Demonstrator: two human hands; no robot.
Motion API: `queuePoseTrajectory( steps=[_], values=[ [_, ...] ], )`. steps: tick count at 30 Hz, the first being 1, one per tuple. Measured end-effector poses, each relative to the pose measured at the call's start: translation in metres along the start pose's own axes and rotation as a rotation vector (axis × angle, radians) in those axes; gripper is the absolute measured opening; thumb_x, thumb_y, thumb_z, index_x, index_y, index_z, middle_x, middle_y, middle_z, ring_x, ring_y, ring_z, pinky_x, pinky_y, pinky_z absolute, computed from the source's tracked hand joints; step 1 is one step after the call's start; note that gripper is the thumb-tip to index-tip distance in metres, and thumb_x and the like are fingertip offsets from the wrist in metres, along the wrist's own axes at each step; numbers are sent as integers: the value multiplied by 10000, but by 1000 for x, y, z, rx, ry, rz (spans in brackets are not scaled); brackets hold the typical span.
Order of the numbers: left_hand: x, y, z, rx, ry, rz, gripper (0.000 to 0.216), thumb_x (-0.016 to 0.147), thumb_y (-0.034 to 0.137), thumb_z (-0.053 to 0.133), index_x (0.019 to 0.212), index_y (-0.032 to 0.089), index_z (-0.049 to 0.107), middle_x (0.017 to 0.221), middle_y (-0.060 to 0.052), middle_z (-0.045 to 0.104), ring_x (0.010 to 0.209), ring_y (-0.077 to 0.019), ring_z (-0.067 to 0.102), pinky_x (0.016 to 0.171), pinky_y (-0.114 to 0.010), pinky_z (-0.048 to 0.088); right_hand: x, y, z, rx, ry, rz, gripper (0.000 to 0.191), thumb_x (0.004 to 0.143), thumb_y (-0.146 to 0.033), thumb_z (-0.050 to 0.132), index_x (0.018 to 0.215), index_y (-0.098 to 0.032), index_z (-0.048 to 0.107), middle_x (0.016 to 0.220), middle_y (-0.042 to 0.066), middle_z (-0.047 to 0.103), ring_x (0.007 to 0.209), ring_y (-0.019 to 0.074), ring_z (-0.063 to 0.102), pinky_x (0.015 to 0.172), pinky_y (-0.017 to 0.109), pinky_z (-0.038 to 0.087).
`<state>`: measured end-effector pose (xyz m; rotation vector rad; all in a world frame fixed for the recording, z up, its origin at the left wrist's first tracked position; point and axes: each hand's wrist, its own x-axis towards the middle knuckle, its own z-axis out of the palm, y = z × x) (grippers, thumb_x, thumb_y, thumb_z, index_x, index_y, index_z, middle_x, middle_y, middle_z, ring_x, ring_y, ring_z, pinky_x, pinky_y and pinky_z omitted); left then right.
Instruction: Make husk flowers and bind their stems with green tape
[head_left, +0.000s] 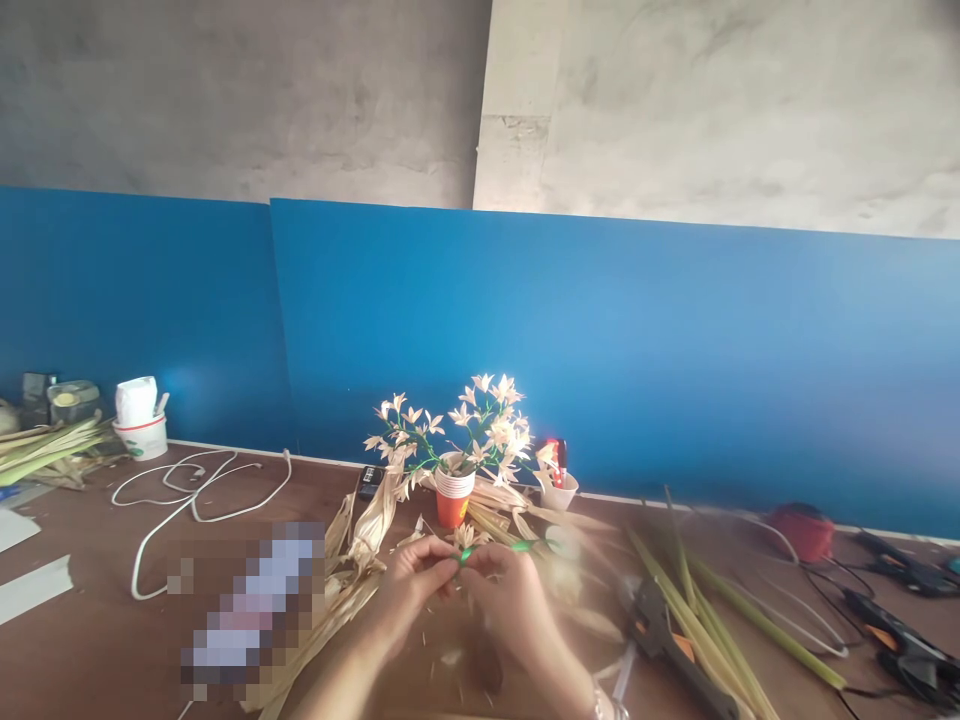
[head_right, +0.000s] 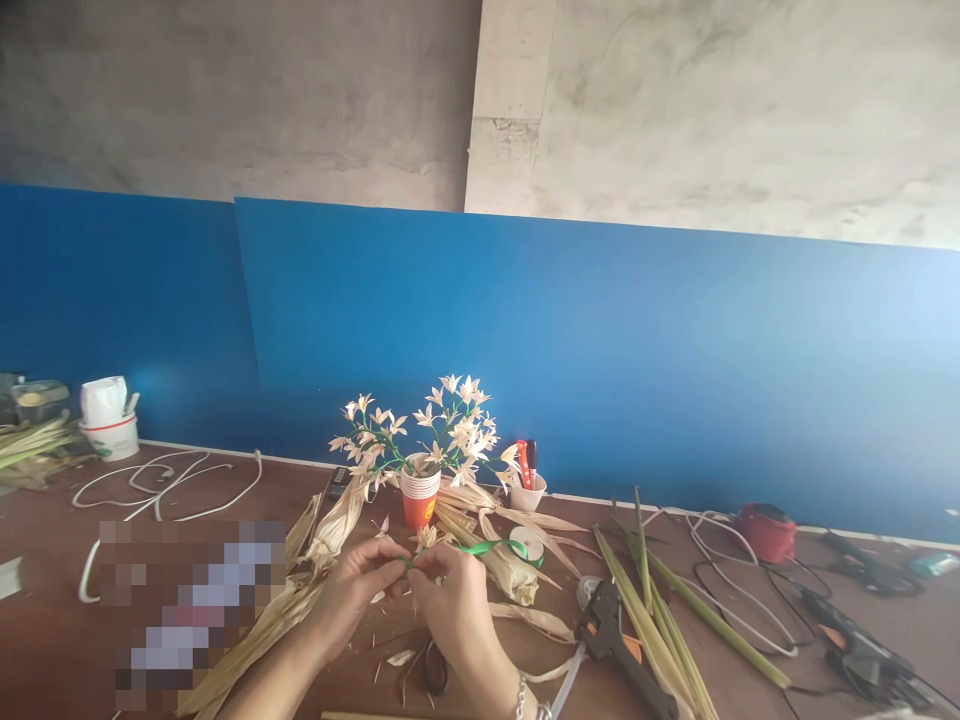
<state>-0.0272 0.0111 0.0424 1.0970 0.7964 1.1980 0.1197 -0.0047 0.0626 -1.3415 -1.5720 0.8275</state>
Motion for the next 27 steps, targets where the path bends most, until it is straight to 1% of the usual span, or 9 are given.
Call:
queuePoseTrajectory(
  steps=[3,6,9,13,15,19,23,25,27],
  values=[
    [-2,3,-2,-7,-44,-41,272,571,361,819,696,148,705,565,10,635,481,-101,529,500,-217,406,2,-1,-8,326,-247,192,80,626,-195,633,585,-147,683,552,17,646,532,134,516,544,252,343],
    [-3,3,-3,-29,-82,-79,303,551,381,829,704,149,711,638,-6,664,461,-97,528,465,-219,400,2,0,-12,569,-367,306,70,562,-215,702,555,-147,683,498,-2,621,506,113,499,551,244,341],
    [-5,3,-1,-55,-123,-87,311,563,403,822,689,149,692,622,2,652,439,-87,513,442,-211,381,2,2,-11,741,-465,328,90,527,-216,723,571,-139,706,534,30,660,556,136,555,620,265,390],
    [-6,6,-1,-14,-183,-76,311,612,417,790,675,154,637,571,20,615,441,-97,527,432,-206,365,3,4,-10,797,-557,302,121,536,-223,696,594,-118,714,553,54,668,577,154,581,651,287,411],
    [-5,6,-3,67,-162,-64,313,645,429,763,675,159,610,559,29,598,444,-97,523,423,-200,361,4,4,-11,685,-484,308,119,558,-241,692,606,-132,704,529,28,643,554,142,559,608,272,391],
    [2,-7,-6,225,-82,-67,324,683,471,707,701,167,598,496,42,568,415,-95,495,387,-189,337,3,4,-11,124,-239,229,72,642,-198,611,633,-163,672,528,-8,610,514,124,508,541,250,336],
    [8,-22,-4,304,-31,-74,352,672,515,671,709,173,595,500,31,581,352,-99,475,316,-191,247,-2,3,0,-409,41,-23,147,619,-83,557,644,-195,650,631,6,670,647,169,575,687,298,358],
    [10,-24,-2,315,3,-70,334,674,502,663,694,176,592,502,29,587,343,-97,466,316,-195,249,-5,3,5,-570,149,-142,164,635,-60,553,611,-202,631,623,10,665,684,185,587,761,333,340],
    [11,-23,-1,291,21,-61,320,657,485,673,671,175,594,512,23,596,373,-109,497,343,-205,297,-8,3,8,-632,218,-250,179,667,-58,555,580,-205,609,603,14,653,688,190,587,802,352,323]
  ],
)
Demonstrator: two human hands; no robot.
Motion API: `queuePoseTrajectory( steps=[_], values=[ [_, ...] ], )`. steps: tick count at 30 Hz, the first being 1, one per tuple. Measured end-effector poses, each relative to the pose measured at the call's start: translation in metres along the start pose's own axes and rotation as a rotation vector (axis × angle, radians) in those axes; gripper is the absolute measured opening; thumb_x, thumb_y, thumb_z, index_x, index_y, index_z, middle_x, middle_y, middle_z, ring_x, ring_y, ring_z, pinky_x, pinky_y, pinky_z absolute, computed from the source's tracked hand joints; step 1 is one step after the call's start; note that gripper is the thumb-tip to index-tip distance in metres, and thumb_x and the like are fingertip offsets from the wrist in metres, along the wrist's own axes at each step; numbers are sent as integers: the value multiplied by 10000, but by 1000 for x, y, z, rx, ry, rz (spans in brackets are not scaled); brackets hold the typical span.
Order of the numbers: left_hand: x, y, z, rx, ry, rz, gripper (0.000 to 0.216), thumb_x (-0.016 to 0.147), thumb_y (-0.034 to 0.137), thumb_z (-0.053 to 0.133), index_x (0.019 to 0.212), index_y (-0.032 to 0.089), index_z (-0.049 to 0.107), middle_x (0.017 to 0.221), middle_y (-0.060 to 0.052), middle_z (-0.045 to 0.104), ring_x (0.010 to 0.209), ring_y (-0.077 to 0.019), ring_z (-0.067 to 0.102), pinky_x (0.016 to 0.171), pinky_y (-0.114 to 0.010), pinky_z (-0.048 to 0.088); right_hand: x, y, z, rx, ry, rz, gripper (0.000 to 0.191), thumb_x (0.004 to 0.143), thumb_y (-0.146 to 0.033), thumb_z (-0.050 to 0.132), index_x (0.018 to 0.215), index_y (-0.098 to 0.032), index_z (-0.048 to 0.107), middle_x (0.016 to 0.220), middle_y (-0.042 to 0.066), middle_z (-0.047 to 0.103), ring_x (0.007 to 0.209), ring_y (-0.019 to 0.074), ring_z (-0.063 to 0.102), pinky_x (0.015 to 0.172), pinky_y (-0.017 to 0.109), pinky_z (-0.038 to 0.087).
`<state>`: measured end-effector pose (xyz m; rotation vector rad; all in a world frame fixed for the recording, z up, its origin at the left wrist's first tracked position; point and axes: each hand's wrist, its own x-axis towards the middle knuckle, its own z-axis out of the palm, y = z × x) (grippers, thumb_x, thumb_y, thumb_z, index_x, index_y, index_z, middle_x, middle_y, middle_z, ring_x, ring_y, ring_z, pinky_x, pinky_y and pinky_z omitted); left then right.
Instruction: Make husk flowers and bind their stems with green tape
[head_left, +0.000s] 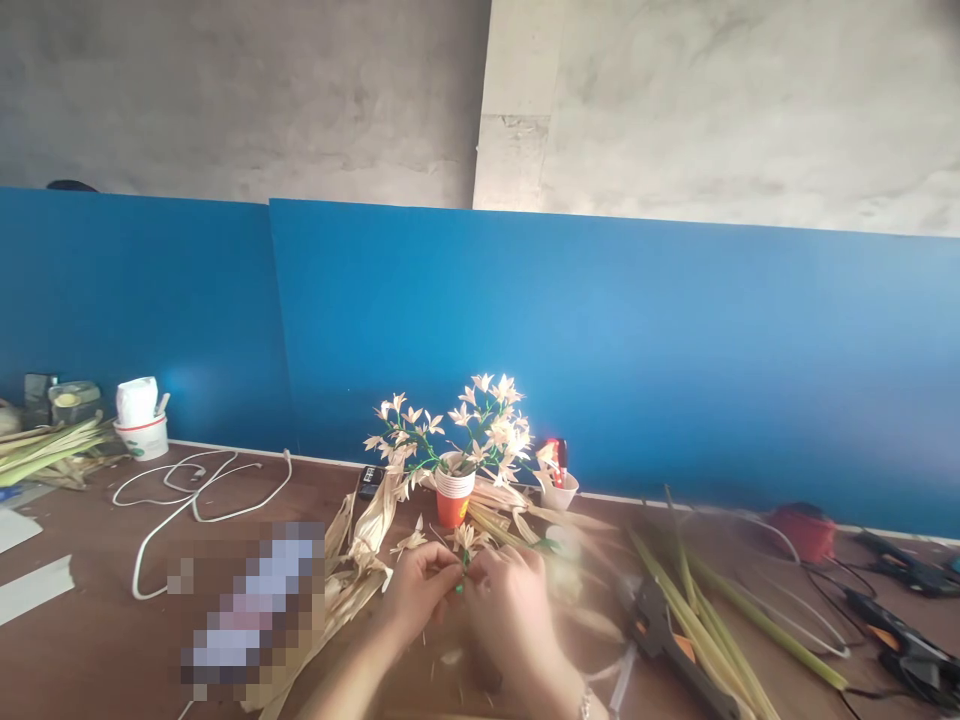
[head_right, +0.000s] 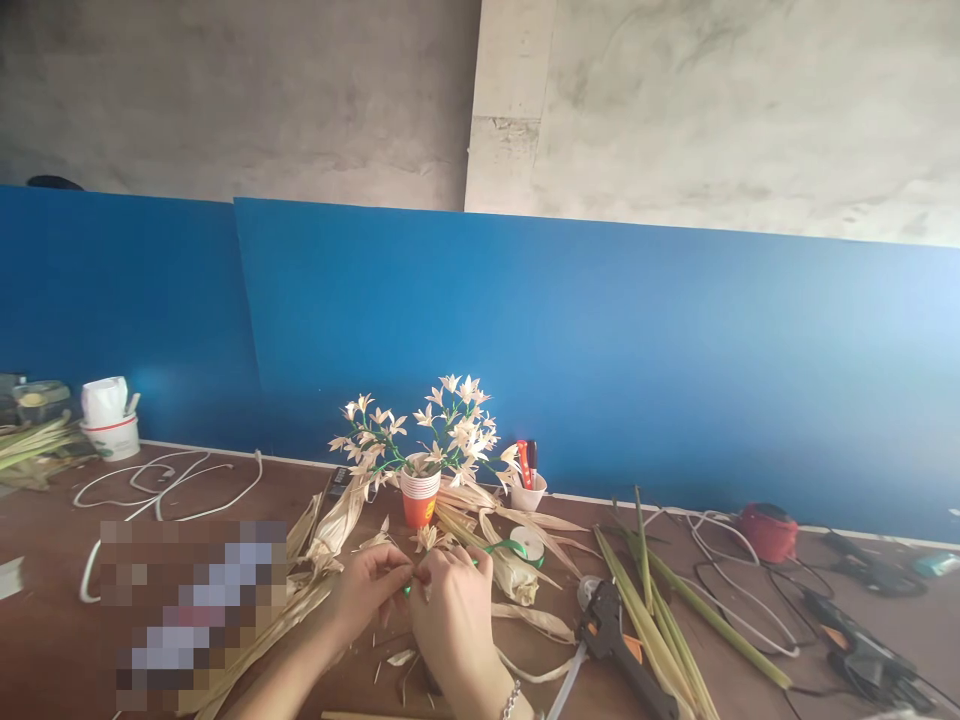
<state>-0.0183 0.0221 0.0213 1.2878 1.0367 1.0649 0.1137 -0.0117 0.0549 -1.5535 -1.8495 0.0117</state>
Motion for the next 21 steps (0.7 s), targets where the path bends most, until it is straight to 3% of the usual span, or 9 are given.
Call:
queuePoseTrajectory(
  steps=[5,9,12,15,18,21],
  values=[
    [0,9,-2,-54,5,-6,323,598,473,714,609,173,596,466,38,570,394,-113,499,413,-228,359,-2,1,2,21,69,-130,189,709,-74,560,579,-208,588,603,13,655,669,179,571,839,362,306],
    [-5,17,-5,-100,-16,1,300,600,439,741,636,160,638,480,38,574,428,-111,504,457,-232,381,1,2,1,140,46,-101,191,691,-79,534,570,-208,607,601,7,655,679,175,561,861,372,316],
    [-11,25,-7,-189,-56,22,301,596,414,773,703,147,683,577,8,631,502,-125,551,530,-251,425,6,1,-3,412,-136,61,192,688,-115,502,567,-196,627,592,9,648,625,159,543,712,307,381],
    [-15,30,-9,-232,-65,27,317,603,396,786,765,136,705,581,-7,650,511,-131,560,544,-256,429,10,4,-5,775,-364,259,164,709,-205,521,592,-162,627,528,3,594,490,120,462,520,254,334],
    [-16,31,-10,-271,-72,23,337,611,387,789,805,122,709,580,-26,671,511,-136,569,532,-252,425,11,8,-3,1019,-453,343,182,700,-299,600,611,-141,620,506,-8,557,447,91,394,484,242,281],
    [-17,31,-10,-305,-112,16,326,626,378,781,807,118,705,590,-40,686,509,-131,570,524,-242,417,11,11,-1,1194,-526,359,242,685,-366,671,629,-135,619,583,14,598,492,89,426,522,237,299]
  ],
)
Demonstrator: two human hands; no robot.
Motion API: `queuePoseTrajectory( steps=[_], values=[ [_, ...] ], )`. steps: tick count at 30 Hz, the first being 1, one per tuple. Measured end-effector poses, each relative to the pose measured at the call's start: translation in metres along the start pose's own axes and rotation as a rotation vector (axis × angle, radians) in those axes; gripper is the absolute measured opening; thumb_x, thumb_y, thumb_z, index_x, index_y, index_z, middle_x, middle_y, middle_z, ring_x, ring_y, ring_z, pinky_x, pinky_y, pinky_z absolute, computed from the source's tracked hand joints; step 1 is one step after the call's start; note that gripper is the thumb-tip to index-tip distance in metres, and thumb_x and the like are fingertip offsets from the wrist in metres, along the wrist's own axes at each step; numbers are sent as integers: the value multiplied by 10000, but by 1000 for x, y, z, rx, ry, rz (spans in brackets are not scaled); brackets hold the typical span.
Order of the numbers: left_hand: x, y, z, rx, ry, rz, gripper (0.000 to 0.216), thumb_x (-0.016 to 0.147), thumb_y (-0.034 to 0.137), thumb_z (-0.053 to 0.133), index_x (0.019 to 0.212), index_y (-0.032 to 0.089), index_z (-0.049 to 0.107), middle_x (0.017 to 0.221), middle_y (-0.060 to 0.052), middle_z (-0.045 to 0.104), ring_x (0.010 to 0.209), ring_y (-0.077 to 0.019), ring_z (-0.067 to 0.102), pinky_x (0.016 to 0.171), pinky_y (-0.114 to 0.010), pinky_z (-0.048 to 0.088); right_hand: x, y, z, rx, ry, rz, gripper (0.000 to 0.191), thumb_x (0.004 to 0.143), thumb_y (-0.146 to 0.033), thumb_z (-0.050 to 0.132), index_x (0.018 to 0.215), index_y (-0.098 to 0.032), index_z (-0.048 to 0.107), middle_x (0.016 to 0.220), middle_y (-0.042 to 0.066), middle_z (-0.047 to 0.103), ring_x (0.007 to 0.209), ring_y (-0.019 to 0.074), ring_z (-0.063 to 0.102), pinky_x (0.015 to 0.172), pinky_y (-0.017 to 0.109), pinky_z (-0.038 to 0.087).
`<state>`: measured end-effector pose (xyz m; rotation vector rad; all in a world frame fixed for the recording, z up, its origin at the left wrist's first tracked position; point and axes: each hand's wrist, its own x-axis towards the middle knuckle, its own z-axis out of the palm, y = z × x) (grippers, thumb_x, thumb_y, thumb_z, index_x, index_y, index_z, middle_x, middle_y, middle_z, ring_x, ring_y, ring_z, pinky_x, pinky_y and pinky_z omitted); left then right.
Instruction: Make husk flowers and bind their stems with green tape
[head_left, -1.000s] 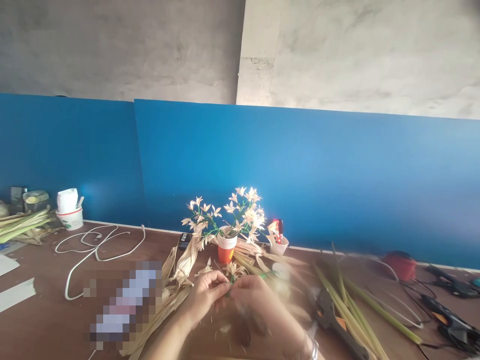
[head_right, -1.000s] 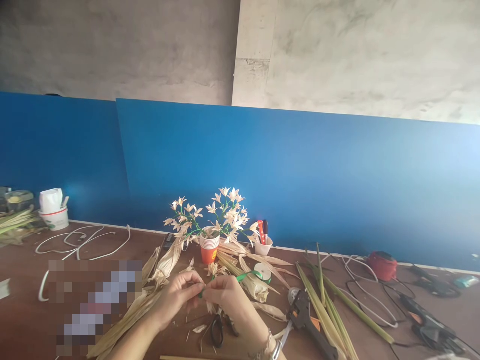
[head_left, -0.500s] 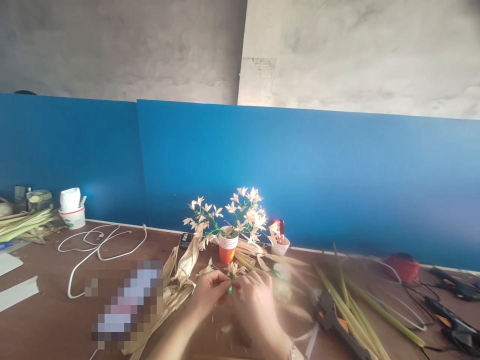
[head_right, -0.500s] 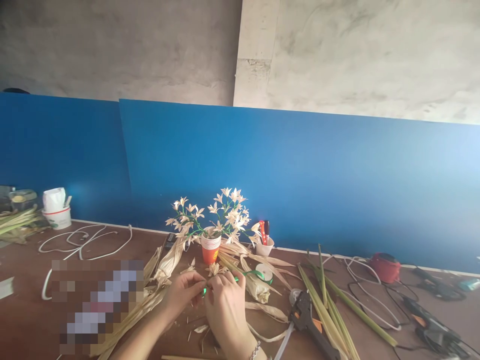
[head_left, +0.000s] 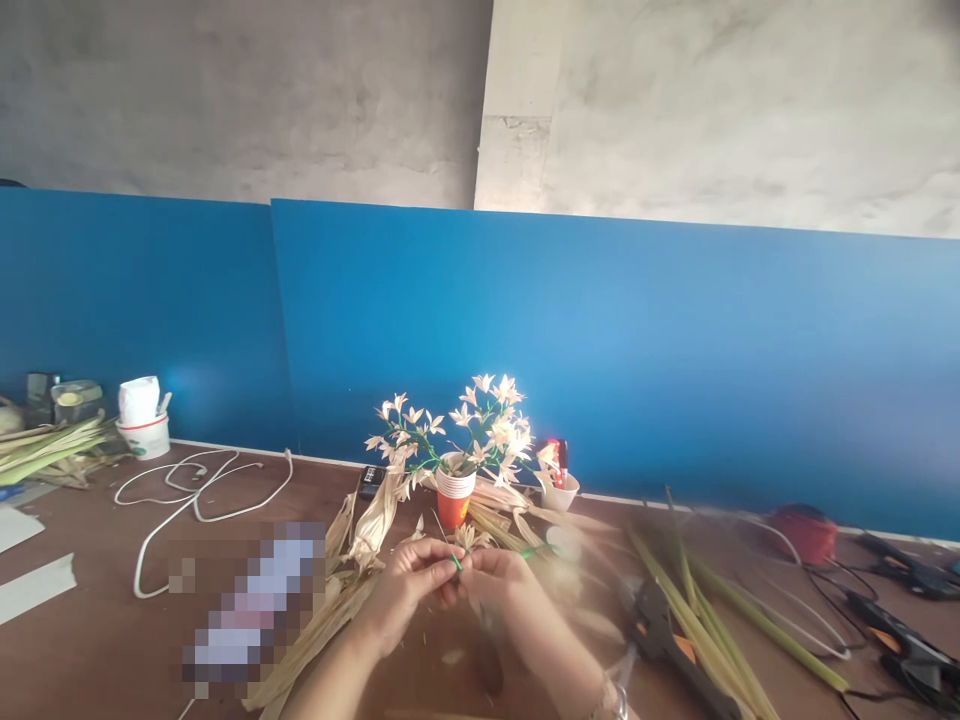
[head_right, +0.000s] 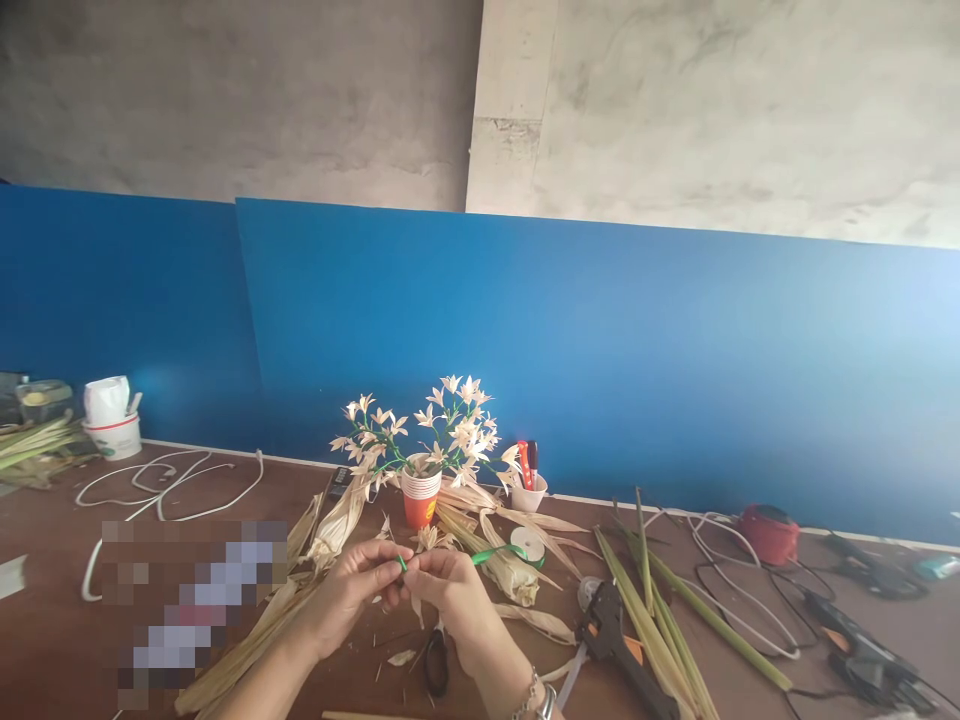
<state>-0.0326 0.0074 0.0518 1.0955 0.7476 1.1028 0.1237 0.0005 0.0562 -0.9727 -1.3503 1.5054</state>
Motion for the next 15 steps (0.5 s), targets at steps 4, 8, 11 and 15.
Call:
queuePoseTrajectory(
  steps=[4,8,11,15],
  values=[
    [-2,2,0,17,-59,4,287,656,402,755,715,137,661,575,-34,682,510,-125,566,523,-230,411,0,4,-1,130,-129,8,274,704,-384,685,619,-131,624,598,24,601,543,101,470,604,247,348],
    [-3,4,2,105,-21,-3,323,660,459,738,678,165,604,561,-10,660,485,-124,550,457,-212,368,1,7,-4,129,-126,26,261,703,-374,688,624,-131,633,620,28,608,576,114,499,644,260,367],
    [-2,4,3,166,47,10,333,643,468,746,686,164,617,562,8,635,474,-119,537,456,-214,380,0,4,-6,86,-81,57,260,691,-377,682,621,-130,635,615,25,604,597,123,510,629,255,359],
    [1,2,3,176,62,46,332,635,463,750,681,148,654,547,4,621,484,-123,534,499,-234,415,-3,-5,-2,-98,-3,43,267,721,-356,613,562,-143,590,531,-11,525,513,96,408,534,240,286]
  ],
)
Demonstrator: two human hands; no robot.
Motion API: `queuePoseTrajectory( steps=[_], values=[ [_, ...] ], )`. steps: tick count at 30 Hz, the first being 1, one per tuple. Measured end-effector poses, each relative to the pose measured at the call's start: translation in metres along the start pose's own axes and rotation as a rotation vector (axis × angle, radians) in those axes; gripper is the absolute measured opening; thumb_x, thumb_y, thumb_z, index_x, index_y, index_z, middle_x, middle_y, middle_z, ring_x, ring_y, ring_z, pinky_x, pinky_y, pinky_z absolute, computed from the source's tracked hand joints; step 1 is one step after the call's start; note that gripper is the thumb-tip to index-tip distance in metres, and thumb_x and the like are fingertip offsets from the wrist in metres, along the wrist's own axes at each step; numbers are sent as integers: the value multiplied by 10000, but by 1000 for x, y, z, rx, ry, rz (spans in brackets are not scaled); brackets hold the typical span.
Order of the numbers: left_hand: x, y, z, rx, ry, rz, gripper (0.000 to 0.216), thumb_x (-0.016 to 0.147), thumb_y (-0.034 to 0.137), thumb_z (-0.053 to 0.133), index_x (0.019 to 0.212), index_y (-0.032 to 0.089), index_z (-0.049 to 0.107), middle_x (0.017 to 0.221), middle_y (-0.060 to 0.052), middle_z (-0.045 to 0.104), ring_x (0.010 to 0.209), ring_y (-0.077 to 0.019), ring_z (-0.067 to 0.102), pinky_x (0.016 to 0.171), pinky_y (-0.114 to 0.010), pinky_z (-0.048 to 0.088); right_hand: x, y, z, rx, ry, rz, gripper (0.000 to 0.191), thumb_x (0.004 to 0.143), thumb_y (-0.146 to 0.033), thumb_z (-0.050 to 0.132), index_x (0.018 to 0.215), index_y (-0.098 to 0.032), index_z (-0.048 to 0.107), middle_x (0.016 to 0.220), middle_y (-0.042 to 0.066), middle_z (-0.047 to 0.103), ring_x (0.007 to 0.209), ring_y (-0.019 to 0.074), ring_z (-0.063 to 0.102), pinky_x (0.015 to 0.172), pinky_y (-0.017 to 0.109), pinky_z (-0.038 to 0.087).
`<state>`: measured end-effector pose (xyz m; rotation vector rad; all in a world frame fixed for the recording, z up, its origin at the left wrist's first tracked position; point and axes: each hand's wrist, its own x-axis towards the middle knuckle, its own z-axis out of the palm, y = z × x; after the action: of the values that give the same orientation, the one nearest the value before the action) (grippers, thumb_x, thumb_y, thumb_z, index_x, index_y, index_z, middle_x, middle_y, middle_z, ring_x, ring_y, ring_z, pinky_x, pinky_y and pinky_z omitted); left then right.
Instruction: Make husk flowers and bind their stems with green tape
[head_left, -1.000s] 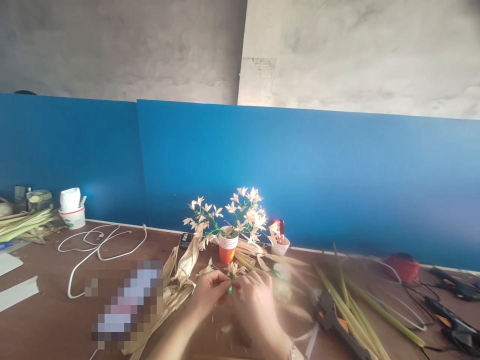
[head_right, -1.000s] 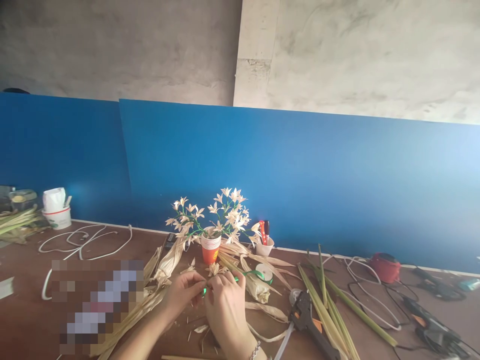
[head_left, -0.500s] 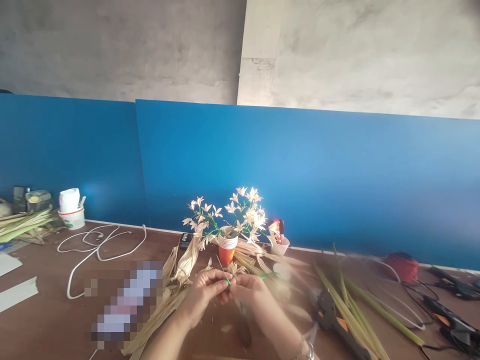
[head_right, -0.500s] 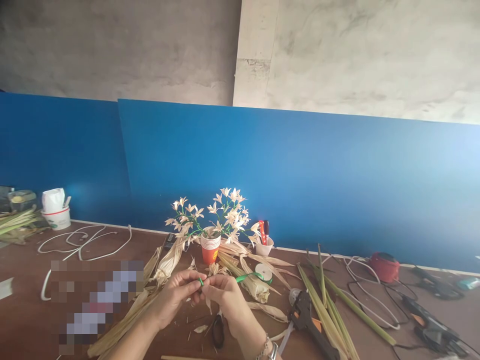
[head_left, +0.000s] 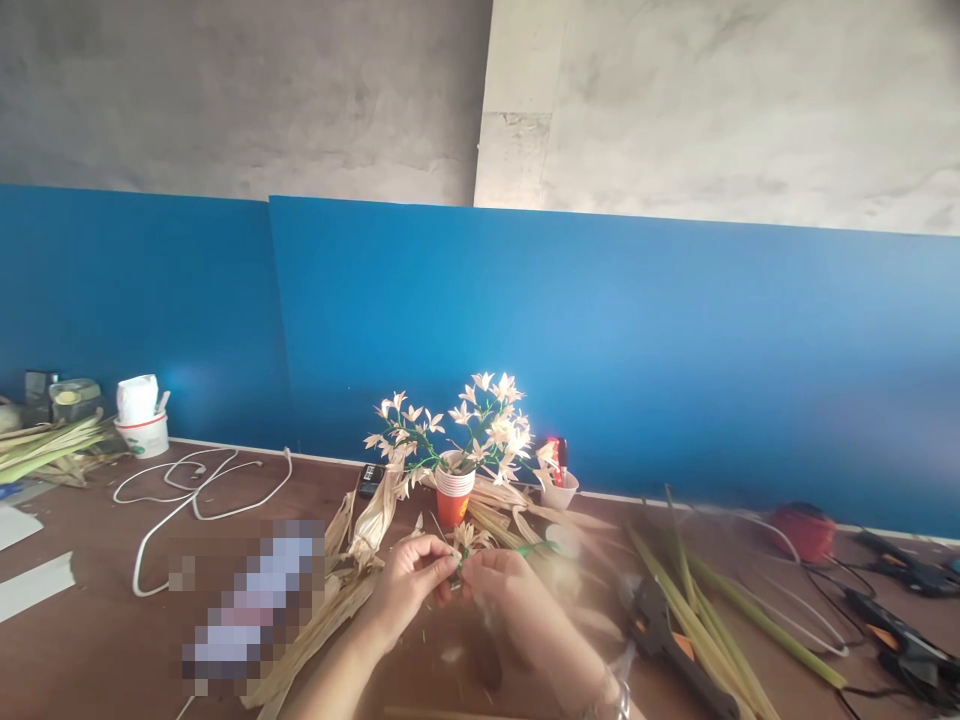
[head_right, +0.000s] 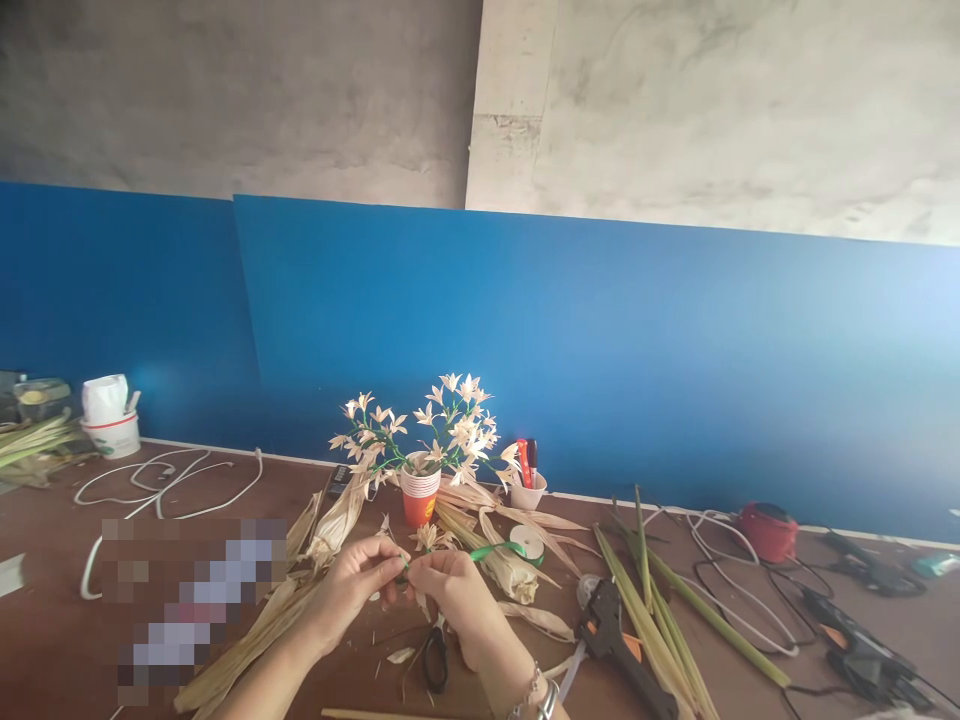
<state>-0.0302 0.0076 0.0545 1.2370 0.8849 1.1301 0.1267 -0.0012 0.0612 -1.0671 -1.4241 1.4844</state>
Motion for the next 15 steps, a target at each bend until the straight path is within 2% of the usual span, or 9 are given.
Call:
queuePoseTrajectory(
  steps=[3,5,9,12,15],
  values=[
    [1,-2,0,-4,20,-1,347,619,468,758,692,137,678,498,11,594,459,-123,518,483,-235,399,0,-4,3,-134,115,-16,254,713,-341,602,545,-156,553,483,-37,462,467,82,332,488,241,222],
    [1,-2,-1,-16,35,-10,351,611,459,767,724,134,693,489,14,589,454,-124,518,481,-236,395,1,-3,4,-141,127,-23,242,704,-345,614,562,-156,561,483,-41,458,463,80,318,485,241,212],
    [1,-3,-2,-63,10,-23,371,615,439,771,806,127,706,564,-10,638,459,-120,523,480,-238,402,3,5,4,33,29,-32,269,715,-382,635,586,-153,579,513,-26,493,506,96,390,548,242,298],
    [1,-3,-3,-63,-44,-7,346,644,446,749,770,130,689,589,-24,654,477,-130,541,488,-244,416,3,9,6,207,-66,-33,289,713,-414,658,606,-152,600,584,12,560,605,132,505,663,266,375],
    [1,-3,-4,-25,-77,6,315,684,456,715,721,149,652,589,-23,659,501,-143,567,497,-241,411,4,11,5,302,-150,-18,292,707,-417,672,605,-151,607,645,44,604,684,158,560,721,284,393]
  ],
)
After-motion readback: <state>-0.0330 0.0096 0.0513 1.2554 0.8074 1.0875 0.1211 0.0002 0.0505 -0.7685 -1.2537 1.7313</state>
